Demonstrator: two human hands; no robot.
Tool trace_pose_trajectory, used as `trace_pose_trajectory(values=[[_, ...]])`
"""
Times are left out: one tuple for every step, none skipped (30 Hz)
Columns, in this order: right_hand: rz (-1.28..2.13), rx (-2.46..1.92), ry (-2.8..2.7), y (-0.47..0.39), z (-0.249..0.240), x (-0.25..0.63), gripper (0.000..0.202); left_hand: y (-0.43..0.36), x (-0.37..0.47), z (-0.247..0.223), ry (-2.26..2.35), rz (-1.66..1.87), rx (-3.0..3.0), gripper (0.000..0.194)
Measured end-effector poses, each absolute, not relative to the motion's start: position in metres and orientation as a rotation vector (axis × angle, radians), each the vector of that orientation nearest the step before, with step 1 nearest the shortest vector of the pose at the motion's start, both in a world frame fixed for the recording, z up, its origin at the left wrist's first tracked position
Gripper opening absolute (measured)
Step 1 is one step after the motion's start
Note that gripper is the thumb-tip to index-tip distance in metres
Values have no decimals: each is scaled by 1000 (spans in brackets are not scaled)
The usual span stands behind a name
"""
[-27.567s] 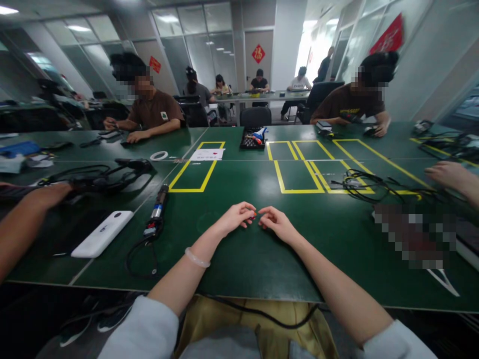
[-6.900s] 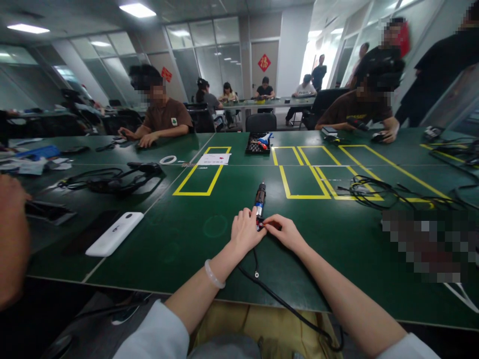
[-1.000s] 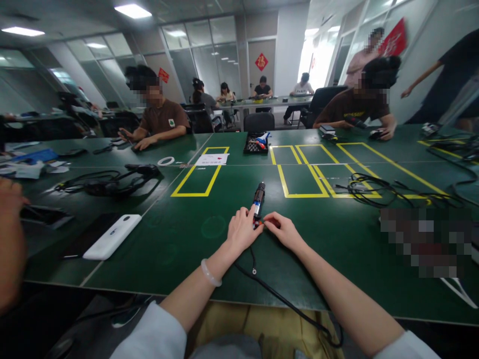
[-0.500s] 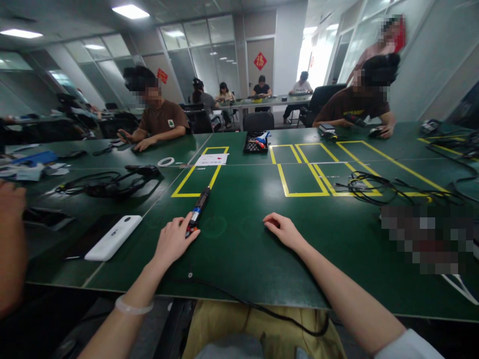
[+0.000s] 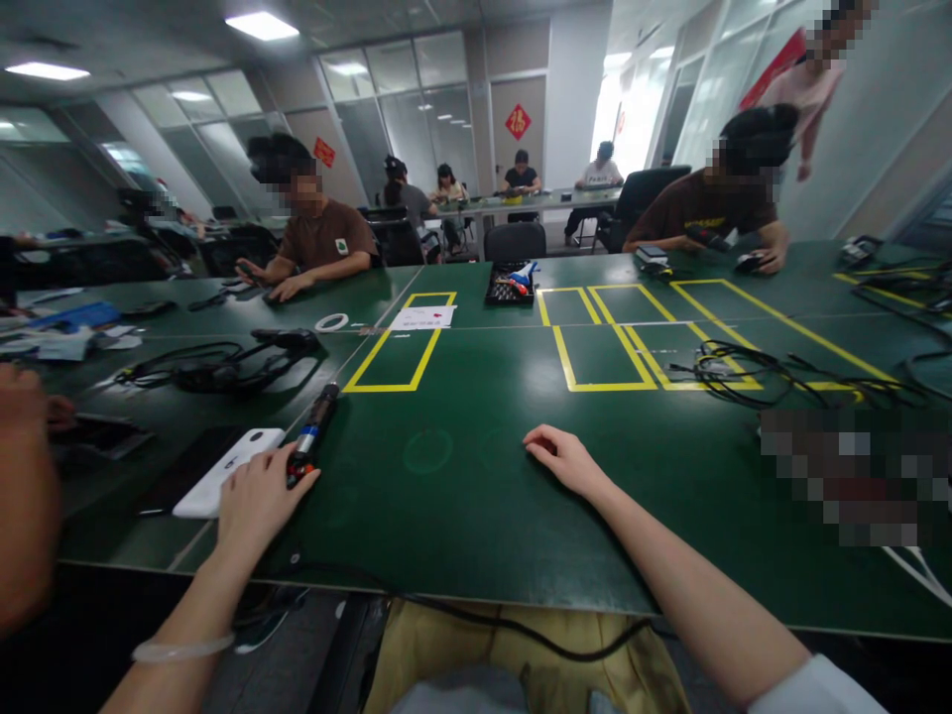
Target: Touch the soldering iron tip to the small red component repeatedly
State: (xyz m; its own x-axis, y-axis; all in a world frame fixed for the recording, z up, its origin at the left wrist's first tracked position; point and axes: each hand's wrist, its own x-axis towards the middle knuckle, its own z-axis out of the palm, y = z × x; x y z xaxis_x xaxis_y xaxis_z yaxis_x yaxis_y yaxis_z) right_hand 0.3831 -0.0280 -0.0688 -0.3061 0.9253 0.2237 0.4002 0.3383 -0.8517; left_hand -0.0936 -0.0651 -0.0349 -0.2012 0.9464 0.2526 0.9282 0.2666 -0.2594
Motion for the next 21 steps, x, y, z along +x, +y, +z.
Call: trace_pose_trajectory(values=[[901, -1167, -1865, -28, -69, 383, 15, -68, -86, -33, -2139, 57, -1723, 54], [901, -1168, -1867, -28, -69, 383, 15, -71, -79, -30, -2110, 49, -1740, 50], [900, -1168, -1869, -28, -69, 384, 15, -73, -73, -27, -2102, 47, -1751, 46], [899, -1169, -1870, -28, -69, 384, 15, -74, -68, -22, -2114, 49, -1753, 44], [898, -1170, -1871, -28, -69, 384, 15, -74, -64, -17, -2144, 51, -1740, 43], [899, -1170, -1872, -27, -70, 383, 15, -72, -60, -12, -2189, 50, -1711, 44], [901, -1170, -1871, -27, -70, 383, 15, -70, -55, -6, -2237, 35, -1678, 45], [906, -1168, -1870, -27, -70, 383, 15, -66, -50, -1, -2284, -2, -1656, 45], [910, -1165, -1866, -26, -70, 382, 15, -63, -41, 4, -2327, -69, -1662, 45], [916, -1161, -1863, -26, -71, 382, 16, -59, -30, 8, -2363, -168, -1714, 44], [921, -1158, -1857, -26, -71, 381, 16, -54, -16, 10, -2386, -303, -1817, 42], [927, -1156, -1851, -26, -70, 381, 16, -50, 1, 12, -2390, -459, -1965, 40], [935, -1154, -1845, -26, -70, 380, 17, -45, 21, 12, -2370, -628, -2173, 38], [944, -1151, -1840, -27, -70, 380, 17, -41, 43, 11, -2320, -793, -2378, 37], [954, -1147, -1834, -27, -70, 381, 17, -36, 65, 9, -2251, -904, -2571, 37], [966, -1141, -1829, -27, -70, 381, 18, -31, 87, 7, -2182, -965, -2751, 37], [982, -1132, -1821, -27, -70, 382, 19, -26, 108, 4, -2118, -1025, -2912, 37], [1005, -1116, -1812, -26, -71, 382, 20, -21, 128, 0, -2070, -1076, -3069, 38], [1033, -1094, -1798, -26, -72, 383, 22, -15, 145, -5, -2044, -1128, -3208, 39], [1066, -1067, -1782, -25, -73, 383, 25, -11, 159, -10, -2028, -1175, -3332, 41], [1103, -1036, -1768, -24, -73, 383, 28, -7, 172, -15, -2022, -1218, -3439, 44]])
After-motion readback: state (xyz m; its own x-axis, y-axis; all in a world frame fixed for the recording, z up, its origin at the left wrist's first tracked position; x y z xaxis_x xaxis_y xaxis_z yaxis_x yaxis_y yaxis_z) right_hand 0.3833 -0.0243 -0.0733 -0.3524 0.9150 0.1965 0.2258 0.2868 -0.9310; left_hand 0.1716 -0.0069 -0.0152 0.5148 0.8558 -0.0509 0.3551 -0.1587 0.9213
